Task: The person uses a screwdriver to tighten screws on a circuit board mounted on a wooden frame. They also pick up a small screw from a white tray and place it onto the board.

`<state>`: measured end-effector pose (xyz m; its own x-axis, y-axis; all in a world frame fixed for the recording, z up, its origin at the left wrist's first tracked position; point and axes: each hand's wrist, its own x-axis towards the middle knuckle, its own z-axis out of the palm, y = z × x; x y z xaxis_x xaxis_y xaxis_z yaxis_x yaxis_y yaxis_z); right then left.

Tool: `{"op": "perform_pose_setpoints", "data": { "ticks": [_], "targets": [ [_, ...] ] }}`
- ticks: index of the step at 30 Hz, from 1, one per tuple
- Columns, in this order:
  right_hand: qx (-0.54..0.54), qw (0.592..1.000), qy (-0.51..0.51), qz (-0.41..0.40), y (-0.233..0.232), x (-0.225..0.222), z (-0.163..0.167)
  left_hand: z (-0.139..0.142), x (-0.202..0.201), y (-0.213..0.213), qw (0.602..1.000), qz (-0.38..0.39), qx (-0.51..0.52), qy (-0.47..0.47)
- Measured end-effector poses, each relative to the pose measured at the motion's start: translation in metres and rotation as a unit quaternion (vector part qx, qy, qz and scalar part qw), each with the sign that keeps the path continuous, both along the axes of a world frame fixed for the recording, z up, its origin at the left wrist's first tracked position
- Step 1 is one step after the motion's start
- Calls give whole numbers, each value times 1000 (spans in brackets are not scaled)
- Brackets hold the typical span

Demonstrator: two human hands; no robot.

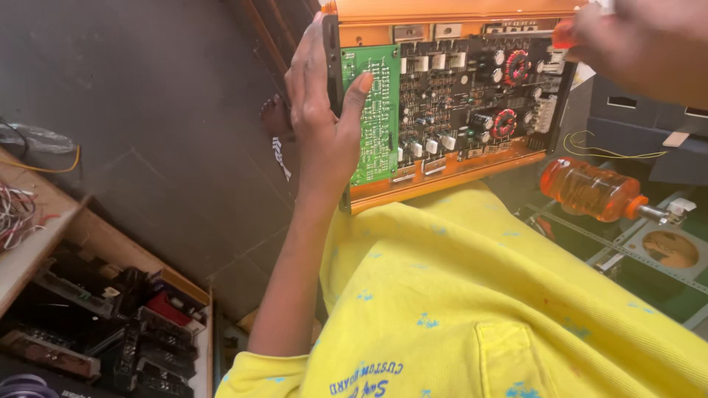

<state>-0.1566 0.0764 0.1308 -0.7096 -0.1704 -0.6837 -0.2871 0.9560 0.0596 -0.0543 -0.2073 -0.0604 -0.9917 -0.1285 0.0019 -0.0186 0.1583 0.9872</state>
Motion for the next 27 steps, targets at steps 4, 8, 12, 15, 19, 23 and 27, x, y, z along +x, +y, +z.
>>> {"op": "perform_pose_setpoints", "data": {
  "ticks": [4,8,12,15,19,23,27],
  "targets": [
    [-73,990,-30,-114,9,-23,-24,2,-1,0,1000,0,-6,-2],
    [-72,993,-24,-90,24,-11,-26,4,1,-5,1000,-9,-10,-2],
    [-59,995,-22,-80,44,-2,-23,3,1,-5,1000,-12,-8,-14],
    [-107,982,-42,-149,52,-21,-39,1,0,-4,1000,-8,-1,-2],
    [-199,959,-89,-181,46,-32,-35,2,-2,-5,1000,-1,8,5],
    [32,893,35,448,17,-21,17,9,-6,-6,1000,1,8,-4],
    [248,812,18,527,-26,-19,46,15,-7,-6,999,-7,51,-12]
  ]
}}
